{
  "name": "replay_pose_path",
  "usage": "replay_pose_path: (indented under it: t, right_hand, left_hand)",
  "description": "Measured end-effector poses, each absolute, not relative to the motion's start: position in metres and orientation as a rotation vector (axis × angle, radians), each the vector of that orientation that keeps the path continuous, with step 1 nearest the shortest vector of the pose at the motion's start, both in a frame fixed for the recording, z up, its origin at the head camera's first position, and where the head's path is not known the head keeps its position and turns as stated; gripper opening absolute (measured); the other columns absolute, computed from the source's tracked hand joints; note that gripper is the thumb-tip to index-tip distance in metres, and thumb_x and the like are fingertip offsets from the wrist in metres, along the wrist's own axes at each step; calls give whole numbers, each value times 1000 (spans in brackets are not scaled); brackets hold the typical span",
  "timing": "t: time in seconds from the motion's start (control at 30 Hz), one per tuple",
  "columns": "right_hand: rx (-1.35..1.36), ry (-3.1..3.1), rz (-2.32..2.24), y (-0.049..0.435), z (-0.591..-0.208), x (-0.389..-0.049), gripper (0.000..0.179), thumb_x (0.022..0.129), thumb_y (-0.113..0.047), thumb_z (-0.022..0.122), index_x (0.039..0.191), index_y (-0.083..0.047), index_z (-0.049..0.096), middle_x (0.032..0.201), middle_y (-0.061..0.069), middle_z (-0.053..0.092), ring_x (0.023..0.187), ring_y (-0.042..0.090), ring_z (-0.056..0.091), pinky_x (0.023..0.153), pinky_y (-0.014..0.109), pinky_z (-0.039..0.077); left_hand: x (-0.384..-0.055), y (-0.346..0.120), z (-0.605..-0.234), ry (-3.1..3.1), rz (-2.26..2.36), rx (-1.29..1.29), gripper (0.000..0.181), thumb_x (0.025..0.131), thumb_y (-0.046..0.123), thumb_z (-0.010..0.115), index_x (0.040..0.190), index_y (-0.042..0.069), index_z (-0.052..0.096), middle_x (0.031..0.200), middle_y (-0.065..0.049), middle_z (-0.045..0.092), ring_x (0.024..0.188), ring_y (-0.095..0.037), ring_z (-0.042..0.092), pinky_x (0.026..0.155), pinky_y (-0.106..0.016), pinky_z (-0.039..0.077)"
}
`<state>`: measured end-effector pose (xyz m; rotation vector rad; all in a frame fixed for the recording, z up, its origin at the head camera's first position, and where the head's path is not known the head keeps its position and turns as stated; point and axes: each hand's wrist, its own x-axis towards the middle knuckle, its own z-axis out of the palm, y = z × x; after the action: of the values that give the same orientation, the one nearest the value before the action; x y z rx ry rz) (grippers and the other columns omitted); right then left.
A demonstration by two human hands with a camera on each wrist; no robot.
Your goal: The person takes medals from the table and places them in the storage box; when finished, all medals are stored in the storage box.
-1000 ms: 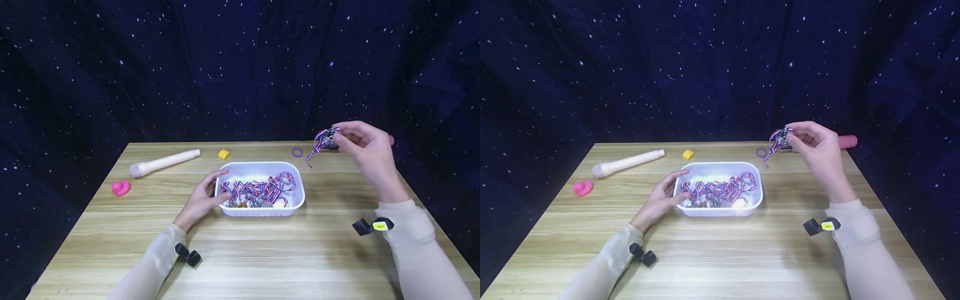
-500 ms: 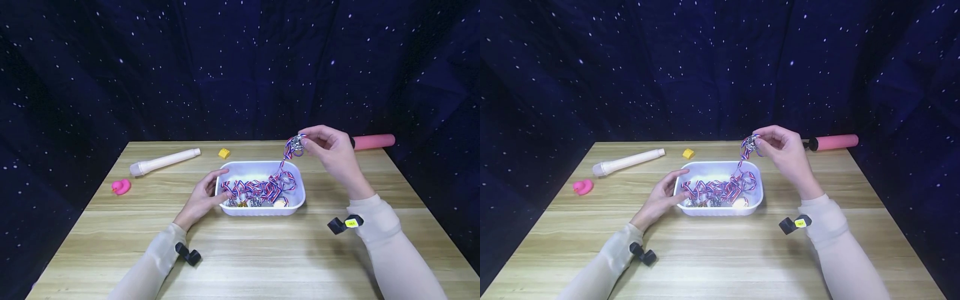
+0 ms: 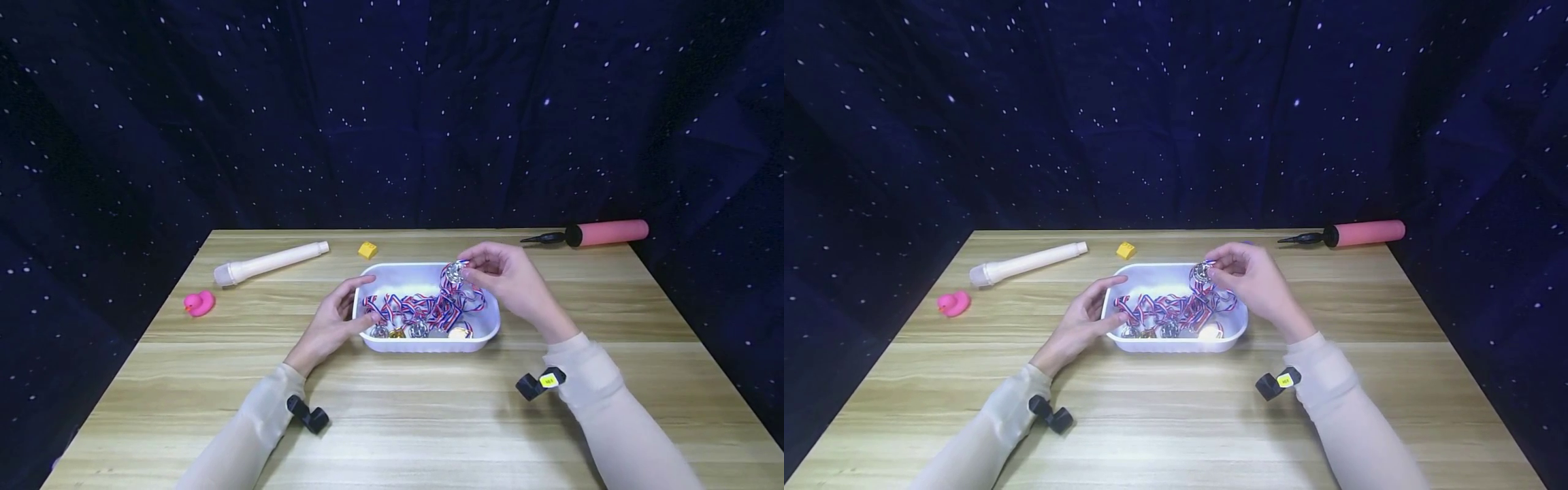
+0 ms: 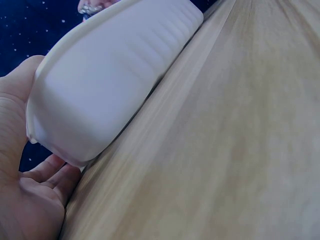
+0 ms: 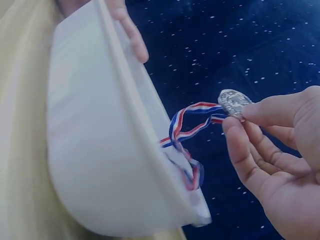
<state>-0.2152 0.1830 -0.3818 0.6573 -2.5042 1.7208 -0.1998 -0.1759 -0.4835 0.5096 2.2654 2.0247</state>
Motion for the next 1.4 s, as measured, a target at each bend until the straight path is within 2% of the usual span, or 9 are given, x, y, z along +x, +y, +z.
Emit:
replay_pose_path:
  t: [0.3, 0.53, 0.77, 0.93, 1.1, 1.27, 1.4]
  right_hand:
    - [754, -2631, 1617, 173, -404, -215, 24, 98, 4, 79, 122, -1, 80, 97, 14, 78, 84, 22, 77, 68, 31, 66]
    - [797, -2722, 1491, 169, -409, -213, 18, 99, 6, 77, 115, 0, 82, 95, 18, 79, 77, 23, 79, 72, 33, 68]
    - [887, -2772, 1211, 164, -409, -211, 14, 96, 2, 82, 109, -4, 85, 90, 2, 80, 79, 12, 72, 74, 25, 63]
    - [936, -2829, 1022, 160, -409, -209, 16, 95, 4, 82, 108, -3, 85, 84, 1, 77, 75, 10, 69, 70, 28, 62]
    - [944, -2845, 928, 157, -410, -209, 16, 93, 5, 82, 108, -2, 85, 90, 4, 80, 80, 12, 73, 79, 38, 67]
    - [916, -2870, 855, 157, -411, -208, 21, 92, 5, 84, 110, -4, 86, 98, 6, 82, 81, 12, 71, 78, 39, 65]
    - [921, -2889, 906, 158, -409, -207, 24, 94, 5, 81, 116, -2, 85, 108, 11, 83, 90, 19, 77, 85, 42, 68]
  left_hand:
    - [-199, -176, -484, 2258, 2031, 507, 72, 97, 2, 84, 161, 18, 56, 155, -20, 60, 142, -37, 62, 119, -32, 53]
    - [-200, -176, -484, 2263, 2028, 506, 72, 97, 1, 84, 161, 20, 57, 153, -19, 62, 141, -37, 63, 120, -34, 54]
    - [-200, -176, -484, 2262, 2023, 500, 72, 97, 3, 85, 161, 22, 57, 153, -18, 62, 141, -36, 63, 120, -35, 54]
    - [-200, -176, -483, 2259, 2023, 499, 72, 97, 4, 85, 161, 22, 57, 154, -18, 61, 141, -36, 63, 120, -36, 54]
    - [-200, -176, -482, 2260, 2021, 495, 74, 95, 7, 87, 161, 22, 56, 153, -17, 61, 141, -36, 63, 120, -35, 54]
    - [-200, -176, -483, 2255, 2026, 492, 74, 95, 8, 87, 161, 23, 57, 152, -17, 62, 140, -36, 63, 120, -35, 54]
    - [-200, -176, -484, 2252, 2024, 498, 73, 96, 7, 86, 161, 23, 57, 153, -17, 62, 140, -36, 63, 119, -35, 55]
